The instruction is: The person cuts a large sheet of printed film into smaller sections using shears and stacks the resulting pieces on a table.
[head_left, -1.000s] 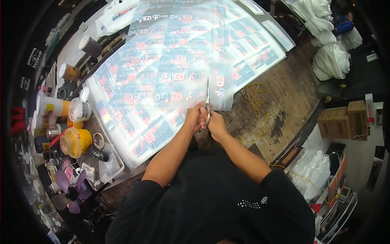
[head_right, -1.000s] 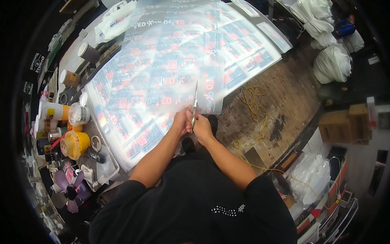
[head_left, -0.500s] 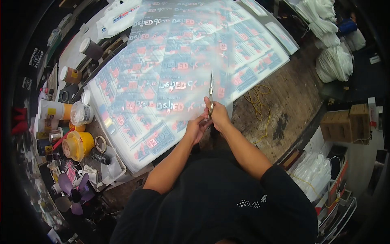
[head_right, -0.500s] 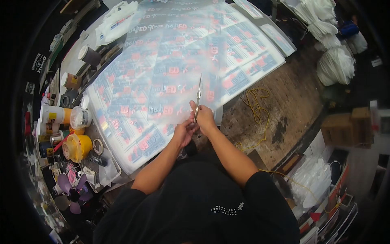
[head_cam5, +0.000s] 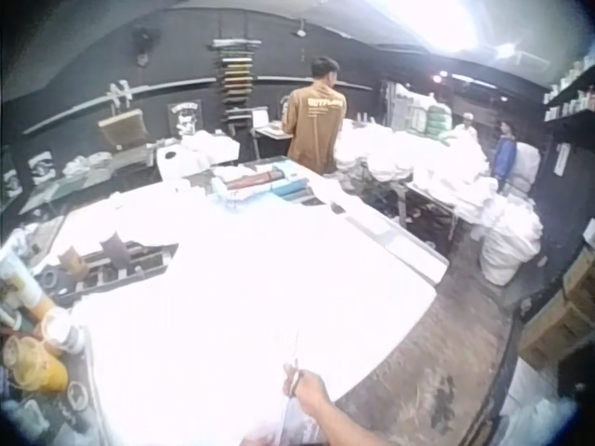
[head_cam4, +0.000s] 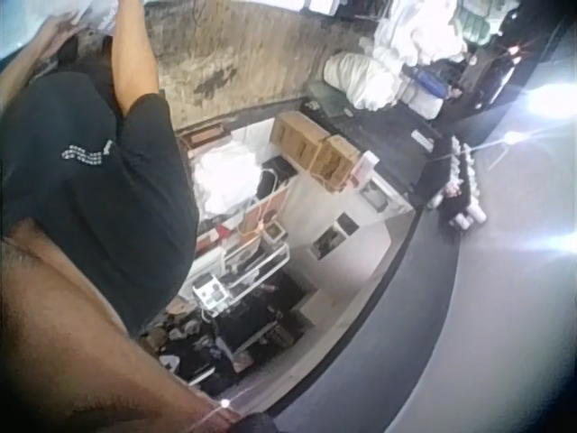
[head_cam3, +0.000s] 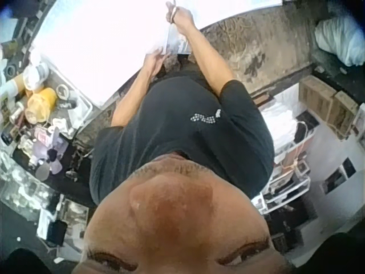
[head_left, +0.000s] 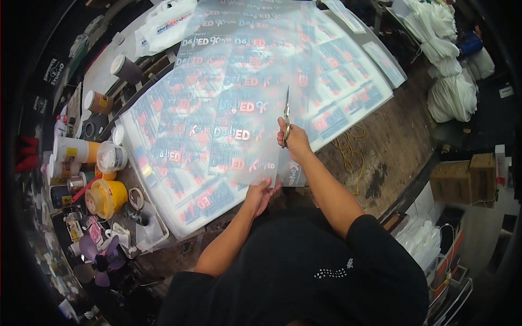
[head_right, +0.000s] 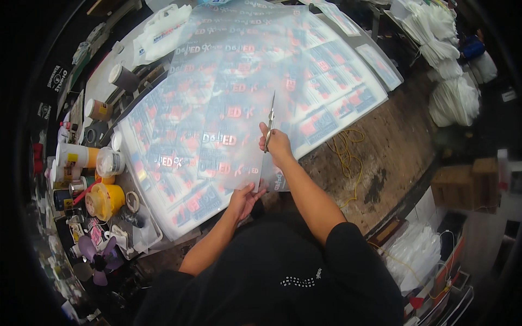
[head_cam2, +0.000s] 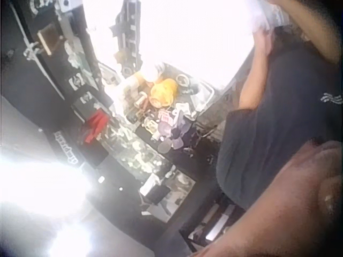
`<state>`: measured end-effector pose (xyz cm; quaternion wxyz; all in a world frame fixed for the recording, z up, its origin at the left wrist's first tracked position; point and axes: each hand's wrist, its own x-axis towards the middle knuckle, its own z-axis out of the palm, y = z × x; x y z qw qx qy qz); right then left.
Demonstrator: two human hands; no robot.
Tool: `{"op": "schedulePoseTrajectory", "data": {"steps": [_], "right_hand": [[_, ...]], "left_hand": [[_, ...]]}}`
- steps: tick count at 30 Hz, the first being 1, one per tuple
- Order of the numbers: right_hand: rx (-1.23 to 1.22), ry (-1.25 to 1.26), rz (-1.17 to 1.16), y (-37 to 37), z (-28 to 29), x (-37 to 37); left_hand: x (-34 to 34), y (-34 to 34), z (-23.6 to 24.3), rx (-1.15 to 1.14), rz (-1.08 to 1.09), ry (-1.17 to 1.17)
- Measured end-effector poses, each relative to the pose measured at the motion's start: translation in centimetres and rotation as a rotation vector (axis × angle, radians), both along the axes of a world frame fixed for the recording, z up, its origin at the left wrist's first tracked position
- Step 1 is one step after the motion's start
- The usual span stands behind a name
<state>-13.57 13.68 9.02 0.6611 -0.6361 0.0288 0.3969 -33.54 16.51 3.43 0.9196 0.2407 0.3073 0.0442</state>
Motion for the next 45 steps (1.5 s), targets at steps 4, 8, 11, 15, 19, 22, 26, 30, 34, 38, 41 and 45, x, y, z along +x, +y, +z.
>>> {"op": "schedulePoseTrajectory", "data": {"steps": [4,8,11,15,19,22,26,30,34,38,41,45], "right_hand": [[-0.010,0.010,-0.007,1.2,-0.5,2.2],[0.026,0.010,-0.026,2.6,-0.5,3.8],[0.055,0.034,-0.030,3.4,-0.5,5.0],[0.102,0.033,-0.037,4.5,-1.0,6.6],[0.095,0.034,-0.038,5.5,-0.9,8.0],[0.122,0.040,-0.054,6.3,-1.1,9.2],[0.178,0.033,-0.077,7.1,-1.9,11.1],[0.127,0.023,-0.086,7.7,-1.3,12.4],[0.111,0.041,-0.115,8.6,-2.0,14.2],[0.131,0.038,-0.137,8.9,-2.0,15.6],[0.194,0.065,-0.156,9.2,-2.0,16.6],[0.156,0.055,-0.182,9.7,-2.0,18.1]], "left_hand": [[-0.7,0.1,0.5,0.003,-0.008,0.004],[-1.5,0.3,0.3,0.028,-0.003,-0.002],[-2.2,0.5,0.1,0.041,0.015,0.022],[-2.8,0.6,0.4,0.054,0.002,0.042],[-3.7,0.5,0.9,0.047,0.025,0.080],[-5.1,0.3,0.1,0.081,0.036,0.107],[-6.4,0.4,0.5,0.081,0.058,0.107],[-7.4,0.4,1.5,0.011,0.136,0.145],[-8.3,0.7,2.0,0.009,0.159,0.157],[-8.9,0.9,2.7,0.041,0.168,0.160],[-9.9,1.1,2.6,0.045,0.186,0.192],[-10.0,1.4,3.6,0.046,0.172,0.212]]}}
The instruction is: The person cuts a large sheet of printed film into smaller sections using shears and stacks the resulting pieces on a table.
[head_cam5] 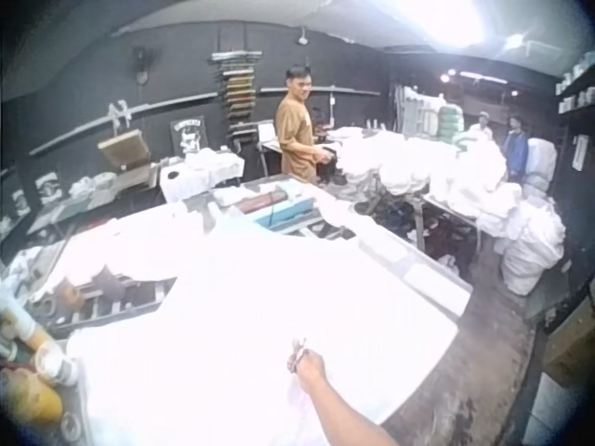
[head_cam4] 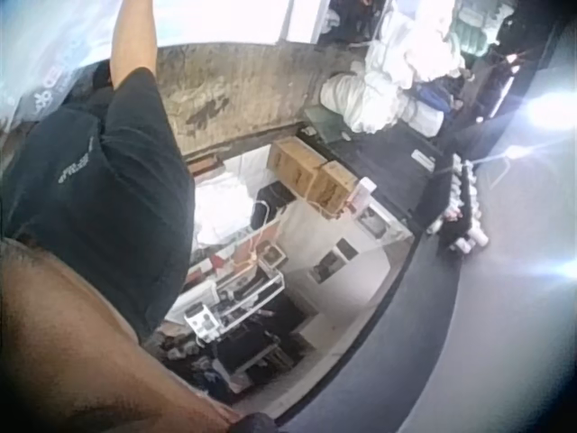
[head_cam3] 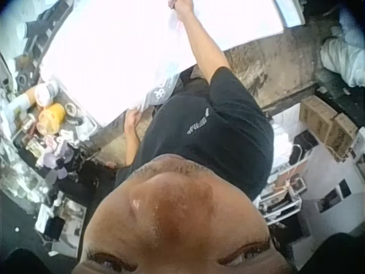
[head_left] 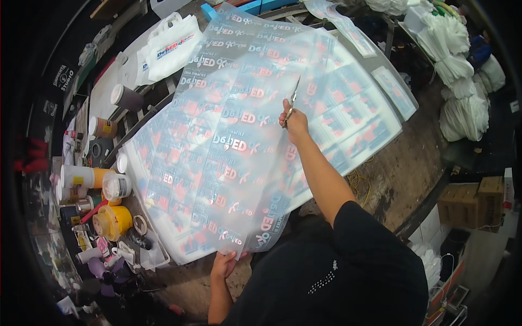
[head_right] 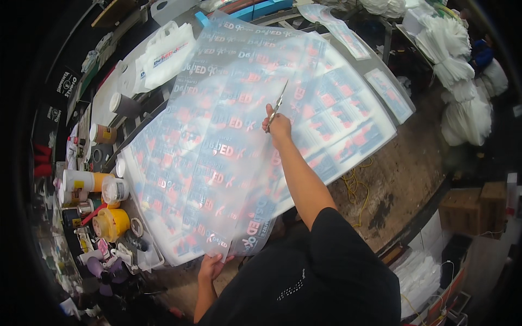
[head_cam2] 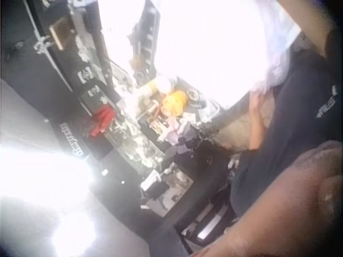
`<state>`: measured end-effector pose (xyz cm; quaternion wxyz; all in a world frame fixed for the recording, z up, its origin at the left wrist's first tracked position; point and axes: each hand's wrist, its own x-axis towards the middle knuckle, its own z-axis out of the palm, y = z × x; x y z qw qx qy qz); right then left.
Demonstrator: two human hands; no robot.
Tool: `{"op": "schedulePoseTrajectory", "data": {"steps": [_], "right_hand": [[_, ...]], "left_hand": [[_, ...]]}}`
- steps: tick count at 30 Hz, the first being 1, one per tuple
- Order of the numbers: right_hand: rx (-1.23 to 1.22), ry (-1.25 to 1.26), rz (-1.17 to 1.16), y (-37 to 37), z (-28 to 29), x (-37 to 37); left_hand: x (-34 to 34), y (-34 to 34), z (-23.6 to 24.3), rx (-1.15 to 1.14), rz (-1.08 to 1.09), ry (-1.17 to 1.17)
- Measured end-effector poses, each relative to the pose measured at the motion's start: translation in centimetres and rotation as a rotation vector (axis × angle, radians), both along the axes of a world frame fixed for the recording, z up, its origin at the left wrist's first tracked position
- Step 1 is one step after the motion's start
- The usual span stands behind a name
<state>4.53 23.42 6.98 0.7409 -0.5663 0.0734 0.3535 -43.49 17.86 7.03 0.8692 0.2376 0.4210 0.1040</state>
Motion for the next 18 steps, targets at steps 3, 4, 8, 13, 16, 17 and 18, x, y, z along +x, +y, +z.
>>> {"op": "schedulePoseTrajectory", "data": {"steps": [3,4,8,13,16,17,18], "right_hand": [[-0.005,-0.007,-0.018,0.4,0.2,0.8],[-0.002,-0.014,-0.015,0.5,0.3,1.1],[0.016,-0.008,-0.018,0.8,0.3,2.6],[0.016,-0.012,-0.050,1.1,-0.3,5.0],[0.015,-0.031,-0.055,1.3,-0.5,6.4],[0.015,-0.031,-0.056,1.3,-0.5,7.0],[0.022,-0.046,-0.055,1.3,-0.6,7.5]], "left_hand": [[-0.4,0.1,-0.1,0.010,0.013,0.008],[-0.6,0.1,-0.2,0.003,0.015,0.012],[-0.8,0.1,0.0,0.007,0.021,0.031],[-0.8,0.1,0.3,-0.017,0.056,0.048],[-2.1,0.2,-0.5,0.002,0.033,0.104],[-2.4,0.4,-0.6,0.002,0.032,0.104],[-2.7,0.5,-0.6,0.008,0.040,0.117]]}}
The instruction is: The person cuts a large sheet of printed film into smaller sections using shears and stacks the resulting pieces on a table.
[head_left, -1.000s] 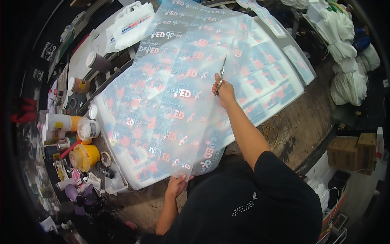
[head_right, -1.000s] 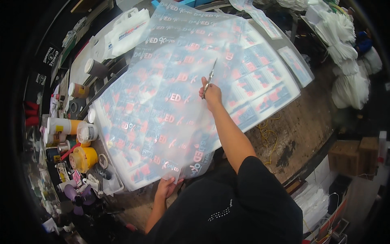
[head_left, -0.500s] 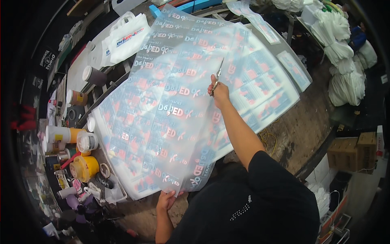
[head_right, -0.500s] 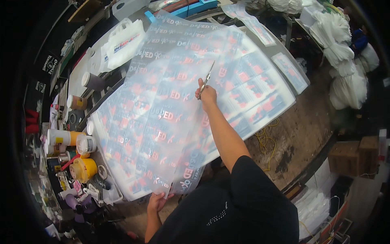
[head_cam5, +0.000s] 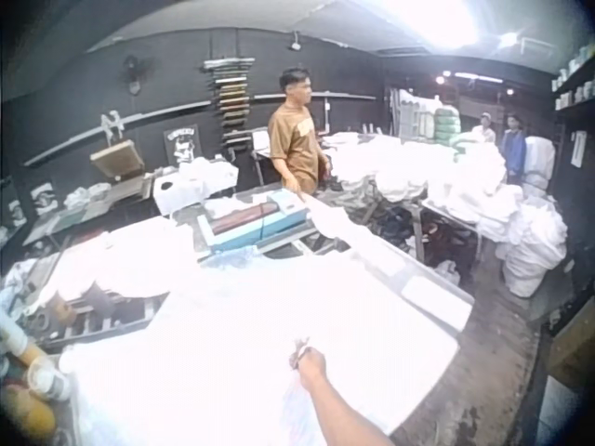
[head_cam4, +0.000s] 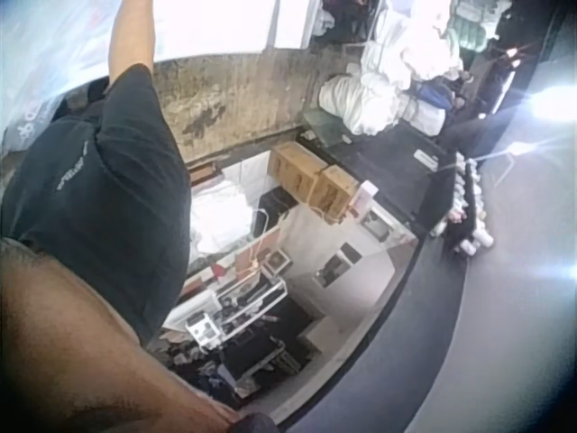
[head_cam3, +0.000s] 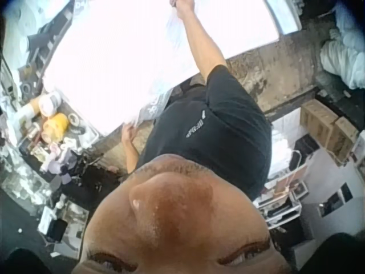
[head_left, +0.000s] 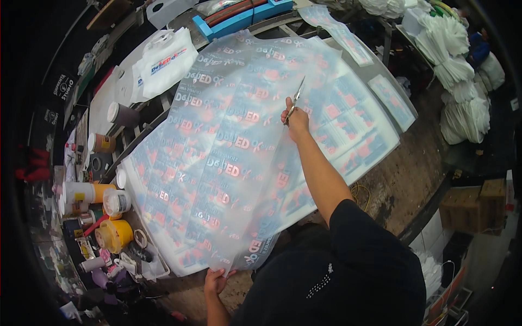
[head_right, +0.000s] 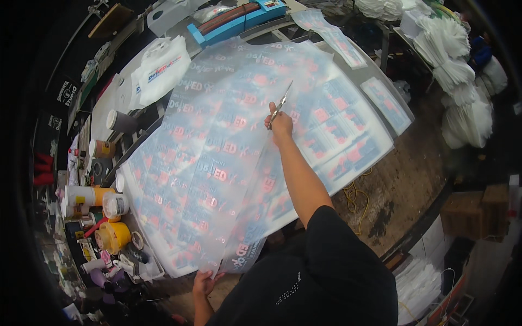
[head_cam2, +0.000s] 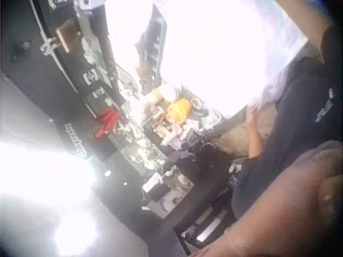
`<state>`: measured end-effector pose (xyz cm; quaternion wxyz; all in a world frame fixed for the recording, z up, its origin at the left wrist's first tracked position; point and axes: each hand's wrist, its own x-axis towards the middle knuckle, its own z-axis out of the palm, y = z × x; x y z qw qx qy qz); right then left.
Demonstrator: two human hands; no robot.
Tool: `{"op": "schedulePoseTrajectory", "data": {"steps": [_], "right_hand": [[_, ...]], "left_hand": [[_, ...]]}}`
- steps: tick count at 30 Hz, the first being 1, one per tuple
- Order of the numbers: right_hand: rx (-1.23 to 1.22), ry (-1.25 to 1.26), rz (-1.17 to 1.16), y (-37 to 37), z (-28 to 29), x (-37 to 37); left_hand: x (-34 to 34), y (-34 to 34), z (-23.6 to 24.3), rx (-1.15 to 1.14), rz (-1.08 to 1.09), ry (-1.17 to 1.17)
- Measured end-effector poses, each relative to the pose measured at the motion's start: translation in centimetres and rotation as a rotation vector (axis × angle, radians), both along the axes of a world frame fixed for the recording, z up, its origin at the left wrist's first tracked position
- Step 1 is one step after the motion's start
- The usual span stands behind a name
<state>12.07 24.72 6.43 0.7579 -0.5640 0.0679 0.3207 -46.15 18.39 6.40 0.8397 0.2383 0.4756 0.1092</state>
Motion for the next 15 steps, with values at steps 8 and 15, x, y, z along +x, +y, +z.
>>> {"op": "schedulePoseTrajectory", "data": {"steps": [8,15], "right_hand": [[0.026,-0.003,-0.031,0.4,0.0,3.2],[0.016,-0.019,-0.056,0.8,-0.5,6.7]], "left_hand": [[0.3,1.0,1.0,0.043,0.030,0.073],[0.5,0.5,1.6,0.022,0.052,0.108]]}}
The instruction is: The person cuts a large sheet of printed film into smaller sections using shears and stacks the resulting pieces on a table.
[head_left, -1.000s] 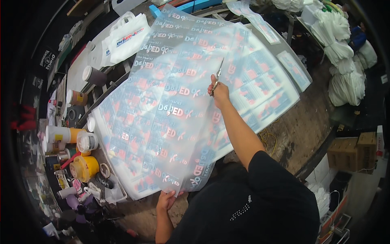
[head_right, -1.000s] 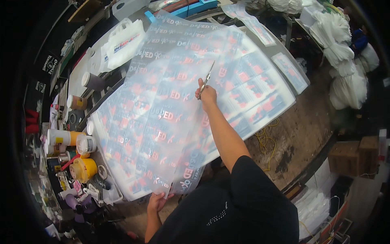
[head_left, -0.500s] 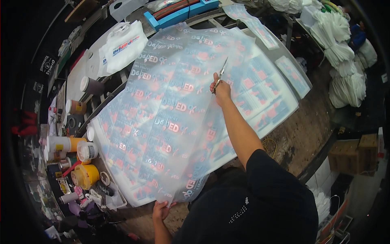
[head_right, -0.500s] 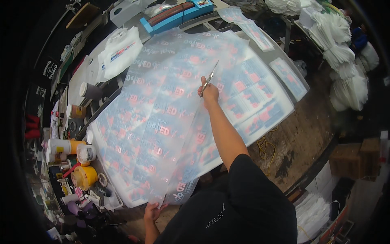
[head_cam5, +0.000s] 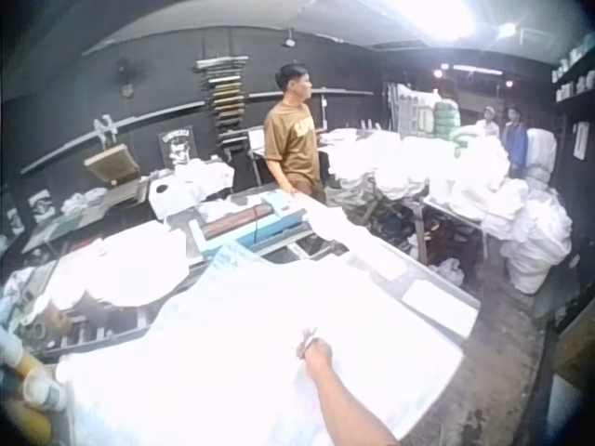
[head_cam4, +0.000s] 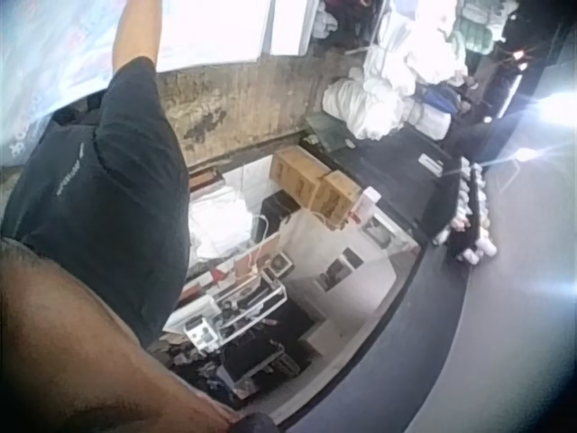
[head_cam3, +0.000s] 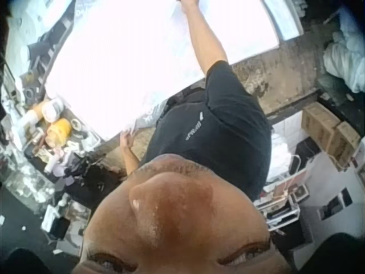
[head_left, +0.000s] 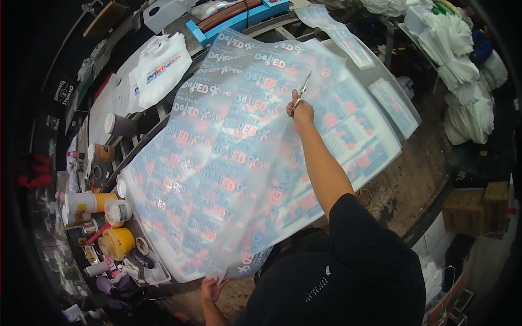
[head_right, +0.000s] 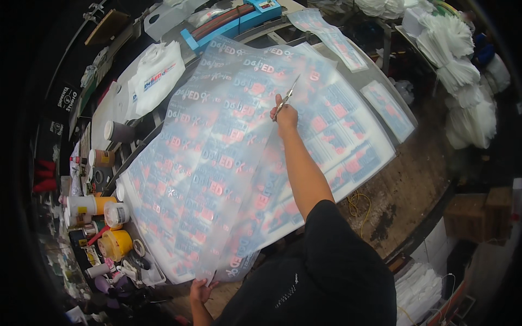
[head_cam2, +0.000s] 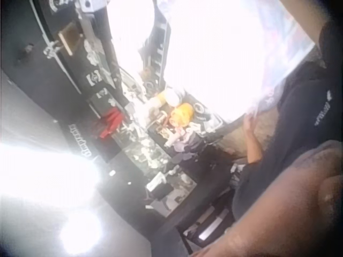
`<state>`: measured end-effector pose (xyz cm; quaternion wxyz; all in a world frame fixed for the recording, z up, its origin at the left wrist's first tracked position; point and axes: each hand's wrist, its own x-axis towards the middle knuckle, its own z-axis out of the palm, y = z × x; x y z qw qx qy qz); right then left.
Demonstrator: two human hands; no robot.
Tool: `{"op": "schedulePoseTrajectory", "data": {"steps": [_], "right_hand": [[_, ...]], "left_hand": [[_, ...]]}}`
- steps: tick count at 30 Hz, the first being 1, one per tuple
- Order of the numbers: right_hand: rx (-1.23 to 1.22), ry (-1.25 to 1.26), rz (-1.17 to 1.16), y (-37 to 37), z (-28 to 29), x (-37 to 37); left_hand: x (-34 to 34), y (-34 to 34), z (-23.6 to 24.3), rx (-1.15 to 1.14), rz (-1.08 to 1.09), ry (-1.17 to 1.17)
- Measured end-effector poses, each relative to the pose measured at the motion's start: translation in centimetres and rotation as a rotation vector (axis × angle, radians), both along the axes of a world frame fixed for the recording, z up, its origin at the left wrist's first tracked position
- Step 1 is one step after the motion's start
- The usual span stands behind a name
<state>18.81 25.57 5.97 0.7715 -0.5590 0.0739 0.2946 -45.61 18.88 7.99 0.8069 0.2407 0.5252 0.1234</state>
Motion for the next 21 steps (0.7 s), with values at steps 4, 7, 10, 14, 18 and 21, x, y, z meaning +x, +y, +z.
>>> {"op": "schedulePoseTrajectory", "data": {"steps": [4,7,10,14,18,21], "right_hand": [[-0.025,-0.034,-0.028,0.5,-0.8,2.7],[-0.077,-0.057,-0.004,1.0,-0.4,4.9],[-0.106,-0.084,-0.020,1.2,-0.8,7.4],[-0.116,-0.091,-0.013,1.8,-0.9,9.9],[0.004,-0.076,-0.028,2.9,-3.2,12.6],[0.062,-0.106,-0.043,2.8,-3.8,14.8]], "left_hand": [[0.0,-0.1,0.0,0.005,0.064,0.037],[-1.0,0.1,-0.7,0.013,0.051,0.061],[-0.9,0.3,-0.7,0.020,0.055,0.089],[-0.4,0.5,-0.4,0.015,0.063,0.118],[-1.1,0.4,-0.7,0.000,0.089,0.142],[-1.8,0.5,-0.4,-0.022,0.118,0.165]]}}
